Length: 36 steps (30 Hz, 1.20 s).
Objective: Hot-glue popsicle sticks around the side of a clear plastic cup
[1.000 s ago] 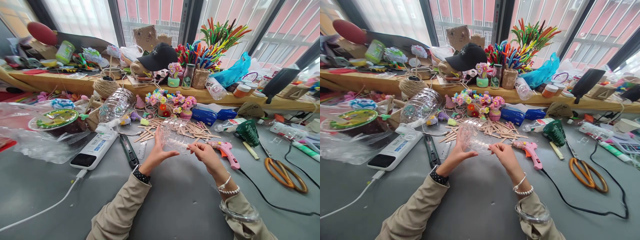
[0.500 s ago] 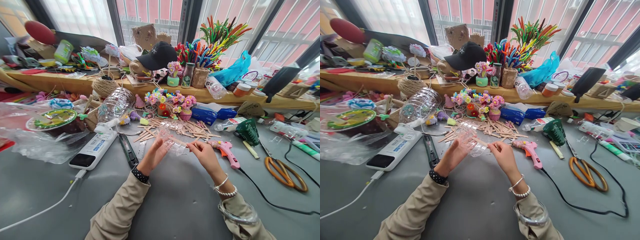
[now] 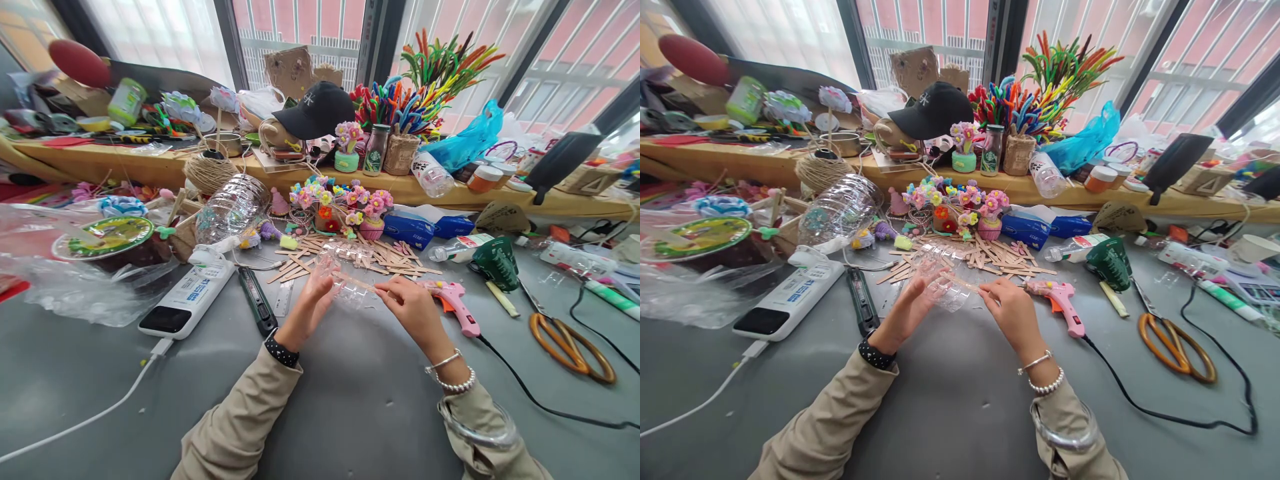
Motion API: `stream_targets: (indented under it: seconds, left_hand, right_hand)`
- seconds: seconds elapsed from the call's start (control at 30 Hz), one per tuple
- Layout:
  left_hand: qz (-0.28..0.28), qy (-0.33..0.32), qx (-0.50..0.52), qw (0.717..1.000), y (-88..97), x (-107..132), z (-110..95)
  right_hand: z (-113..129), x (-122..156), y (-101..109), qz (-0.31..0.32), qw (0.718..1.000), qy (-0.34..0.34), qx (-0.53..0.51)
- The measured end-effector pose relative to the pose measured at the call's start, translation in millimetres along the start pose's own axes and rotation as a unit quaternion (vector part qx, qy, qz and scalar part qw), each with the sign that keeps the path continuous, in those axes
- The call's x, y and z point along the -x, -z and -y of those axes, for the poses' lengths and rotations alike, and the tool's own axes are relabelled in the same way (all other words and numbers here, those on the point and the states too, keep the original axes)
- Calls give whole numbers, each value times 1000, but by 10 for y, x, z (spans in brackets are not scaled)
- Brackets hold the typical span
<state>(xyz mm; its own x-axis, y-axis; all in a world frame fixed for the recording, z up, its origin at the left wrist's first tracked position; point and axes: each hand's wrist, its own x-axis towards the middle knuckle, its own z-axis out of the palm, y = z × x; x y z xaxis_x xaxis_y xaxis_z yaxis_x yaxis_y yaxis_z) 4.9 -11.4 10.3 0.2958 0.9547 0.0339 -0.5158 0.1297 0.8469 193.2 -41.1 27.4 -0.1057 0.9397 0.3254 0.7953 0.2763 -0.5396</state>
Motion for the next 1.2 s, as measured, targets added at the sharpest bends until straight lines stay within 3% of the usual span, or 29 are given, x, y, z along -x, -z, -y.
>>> stream_targets:
  seconds: [0.27,0.57,0.77,0.9,1.2]
  left_hand:
    - [-12,16,8,1000,-19,9,0]
    - [28,13,1,1000,0,32,10]
    - [3,20,-2,1000,-12,20,7]
    - [3,14,7,1000,-14,13,5]
    - [13,0,-4,1000,28,3,33]
  right_hand:
    - [-2,32,-90,-6,985,70,155]
    - [-13,34,-133,-22,963,139,228]
    - [-23,46,-194,-45,938,187,289]
    - [-53,60,-235,-67,927,203,309]
    - [-70,69,-260,-79,942,185,269]
